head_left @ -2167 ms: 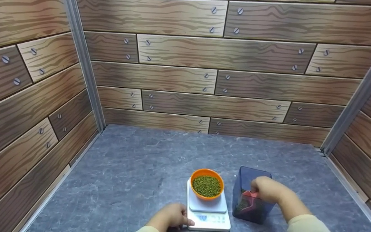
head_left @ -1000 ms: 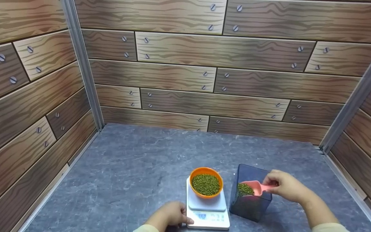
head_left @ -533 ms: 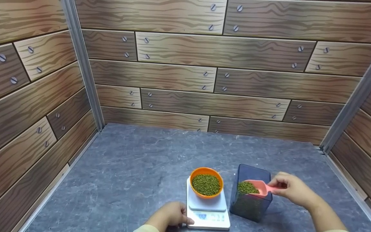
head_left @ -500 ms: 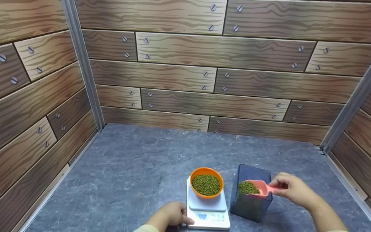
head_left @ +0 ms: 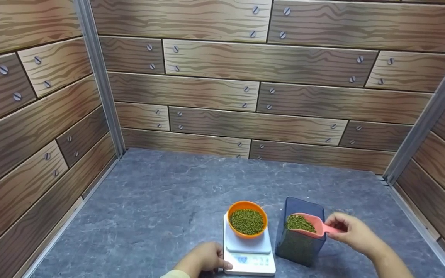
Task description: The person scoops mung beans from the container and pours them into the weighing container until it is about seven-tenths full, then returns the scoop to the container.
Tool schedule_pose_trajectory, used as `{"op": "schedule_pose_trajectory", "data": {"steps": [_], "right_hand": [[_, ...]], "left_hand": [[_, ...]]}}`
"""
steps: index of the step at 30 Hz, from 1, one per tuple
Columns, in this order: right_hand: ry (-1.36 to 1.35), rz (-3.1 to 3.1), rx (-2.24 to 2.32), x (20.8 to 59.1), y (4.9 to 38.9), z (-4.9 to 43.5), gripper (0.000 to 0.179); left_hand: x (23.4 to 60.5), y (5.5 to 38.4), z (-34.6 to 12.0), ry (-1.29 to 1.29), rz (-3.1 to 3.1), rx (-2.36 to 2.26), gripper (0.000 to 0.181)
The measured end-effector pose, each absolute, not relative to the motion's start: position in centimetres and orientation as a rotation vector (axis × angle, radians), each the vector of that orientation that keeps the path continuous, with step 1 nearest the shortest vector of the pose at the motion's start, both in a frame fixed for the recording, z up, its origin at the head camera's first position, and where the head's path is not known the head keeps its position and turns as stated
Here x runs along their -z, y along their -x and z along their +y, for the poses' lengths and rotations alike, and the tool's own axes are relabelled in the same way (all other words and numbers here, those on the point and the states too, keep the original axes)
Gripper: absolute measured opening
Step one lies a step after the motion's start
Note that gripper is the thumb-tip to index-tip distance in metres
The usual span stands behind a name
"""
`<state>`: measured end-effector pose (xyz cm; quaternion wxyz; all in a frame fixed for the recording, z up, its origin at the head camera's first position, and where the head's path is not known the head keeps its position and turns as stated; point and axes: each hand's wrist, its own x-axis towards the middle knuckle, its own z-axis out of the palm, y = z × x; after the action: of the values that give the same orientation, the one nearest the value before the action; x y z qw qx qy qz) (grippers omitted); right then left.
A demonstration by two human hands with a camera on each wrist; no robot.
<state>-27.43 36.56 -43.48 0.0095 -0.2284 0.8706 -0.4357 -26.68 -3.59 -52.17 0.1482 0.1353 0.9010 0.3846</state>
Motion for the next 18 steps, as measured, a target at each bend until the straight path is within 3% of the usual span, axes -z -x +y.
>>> {"op": "schedule_pose_trajectory", "data": {"steps": [18], "right_hand": [[0.587, 2.806, 1.357, 42.3, 27.3, 36.2, 0.017]], "left_hand": [[51.9, 26.6, -3.6, -0.382, 2.581, -1.099, 0.037]]}}
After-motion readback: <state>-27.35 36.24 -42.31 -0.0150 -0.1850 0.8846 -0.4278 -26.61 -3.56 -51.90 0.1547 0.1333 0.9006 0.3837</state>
